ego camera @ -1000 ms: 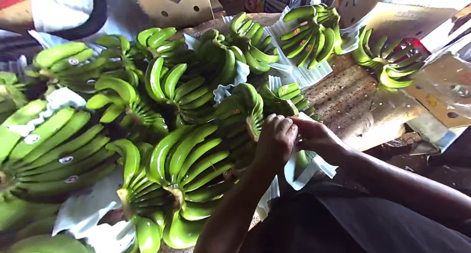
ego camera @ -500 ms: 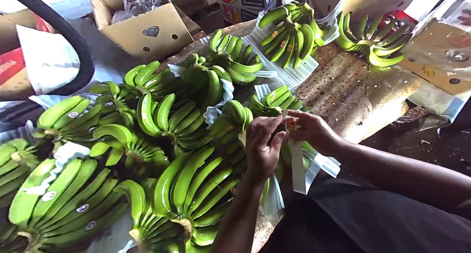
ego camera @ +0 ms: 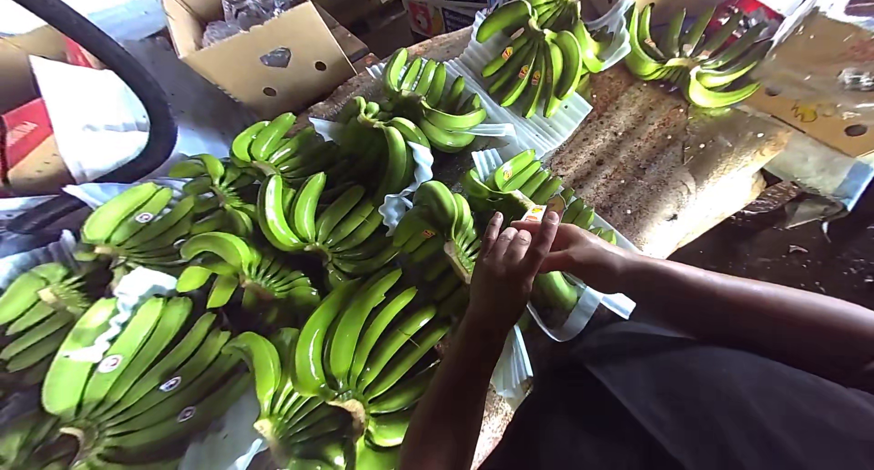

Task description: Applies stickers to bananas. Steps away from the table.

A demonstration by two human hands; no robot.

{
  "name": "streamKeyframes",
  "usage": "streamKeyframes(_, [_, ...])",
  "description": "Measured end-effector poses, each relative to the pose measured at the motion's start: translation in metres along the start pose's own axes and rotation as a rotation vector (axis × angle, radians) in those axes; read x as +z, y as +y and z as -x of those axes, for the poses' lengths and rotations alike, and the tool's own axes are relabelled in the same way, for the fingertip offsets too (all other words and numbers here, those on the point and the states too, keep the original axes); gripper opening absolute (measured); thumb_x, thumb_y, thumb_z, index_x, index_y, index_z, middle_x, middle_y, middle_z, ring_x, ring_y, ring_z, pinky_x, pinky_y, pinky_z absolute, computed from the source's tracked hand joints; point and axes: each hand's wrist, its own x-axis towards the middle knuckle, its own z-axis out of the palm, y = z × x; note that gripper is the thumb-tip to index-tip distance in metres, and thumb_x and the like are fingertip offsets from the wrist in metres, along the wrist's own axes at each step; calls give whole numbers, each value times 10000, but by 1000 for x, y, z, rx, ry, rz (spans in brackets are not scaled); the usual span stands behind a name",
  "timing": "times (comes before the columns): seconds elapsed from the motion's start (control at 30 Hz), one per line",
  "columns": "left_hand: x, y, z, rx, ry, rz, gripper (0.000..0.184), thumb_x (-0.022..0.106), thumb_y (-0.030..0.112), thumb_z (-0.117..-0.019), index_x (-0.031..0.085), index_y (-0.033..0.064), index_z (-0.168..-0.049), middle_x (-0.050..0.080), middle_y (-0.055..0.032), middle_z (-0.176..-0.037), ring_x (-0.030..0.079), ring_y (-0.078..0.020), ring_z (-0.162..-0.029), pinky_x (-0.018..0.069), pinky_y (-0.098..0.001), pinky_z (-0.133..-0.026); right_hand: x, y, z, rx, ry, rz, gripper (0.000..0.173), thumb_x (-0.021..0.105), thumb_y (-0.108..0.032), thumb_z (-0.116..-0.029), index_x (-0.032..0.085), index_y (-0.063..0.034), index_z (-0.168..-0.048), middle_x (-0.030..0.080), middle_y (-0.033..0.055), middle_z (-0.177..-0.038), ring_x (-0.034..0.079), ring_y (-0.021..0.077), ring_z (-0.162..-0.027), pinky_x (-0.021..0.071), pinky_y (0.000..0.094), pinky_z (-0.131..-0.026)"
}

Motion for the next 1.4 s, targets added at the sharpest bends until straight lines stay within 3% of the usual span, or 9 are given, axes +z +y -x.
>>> streamKeyframes(0.13, [-4,-6,11,-14,78,89,230,558,61,-1017,638,158,-1209,704,-52,-950,683,-169,-1010,364,-399,-1158,6,-5,1,105,102,-195,348,454,-77,-1043,559,-13,-1369,617,94,-1269,591,150,-1138,494,347,-973])
streamKeyframes(0.2, [-7,-8,13,-197,194,345,106,637,132,-993,673,98,-1087,732,-55,-953,688,-134,-994,441,-329,-1074,5,-2,-4,90,166,-250,339,409,-76,-1046,602,2,-1313,631,95,-1226,615,151,-1081,511,341,-943])
streamKeyframes(0.33, [-21,-17,4,-509,325,682,656,693,61,-934,332,74,-1482,706,92,-1033,681,-4,-975,576,-248,-926,1,-3,-11,28,285,-250,263,464,-146,-1093,614,44,-1197,710,84,-985,702,111,-847,583,268,-820])
streamKeyframes(0.5, [-11,-24,-11,-501,215,709,974,669,-40,-892,-2,-5,-1597,638,-124,-1317,677,-142,-1155,570,-339,-989,1,-4,-13,-127,191,-3,528,543,115,-943,525,-65,-1439,685,92,-1174,666,89,-755,573,251,-697])
streamKeyframes(0.6, [-5,-24,-16,-410,107,549,938,706,-72,-843,129,-50,-1582,613,-214,-1372,679,-238,-1182,562,-373,-986,1,-10,-15,-102,139,186,752,572,138,-917,375,-178,-1570,649,80,-1291,637,75,-709,545,249,-627])
streamKeyframes(0.87, [-1,-28,-15,-124,28,393,313,664,8,-938,590,-1,-1243,592,-262,-1360,644,-321,-1215,527,-369,-1016,5,-34,-9,82,14,749,920,622,26,-911,108,-168,-1650,629,181,-1061,612,274,-873,504,459,-812])
streamKeyframes(1.2, [-6,-29,-8,-76,-19,397,335,628,-38,-941,612,59,-1262,621,-225,-1260,642,-280,-1207,537,-333,-992,7,-33,-13,-17,-94,817,662,702,-51,-886,407,13,-1475,651,249,-1100,646,373,-983,494,556,-877])
streamKeyframes(1.33, [-15,-30,-2,0,-12,339,430,582,-81,-934,597,185,-1272,641,-187,-1220,642,-289,-1184,521,-348,-999,5,-28,-15,-106,-125,543,620,719,13,-837,481,37,-1409,623,190,-1225,607,210,-1091,488,383,-954])
streamKeyframes(1.4, [-18,-32,2,21,-12,348,383,555,-30,-971,598,209,-1266,650,-175,-1200,634,-274,-1196,492,-334,-1030,8,-33,-11,-56,-142,307,445,668,59,-846,525,40,-1266,596,64,-1025,579,36,-843,503,208,-741])
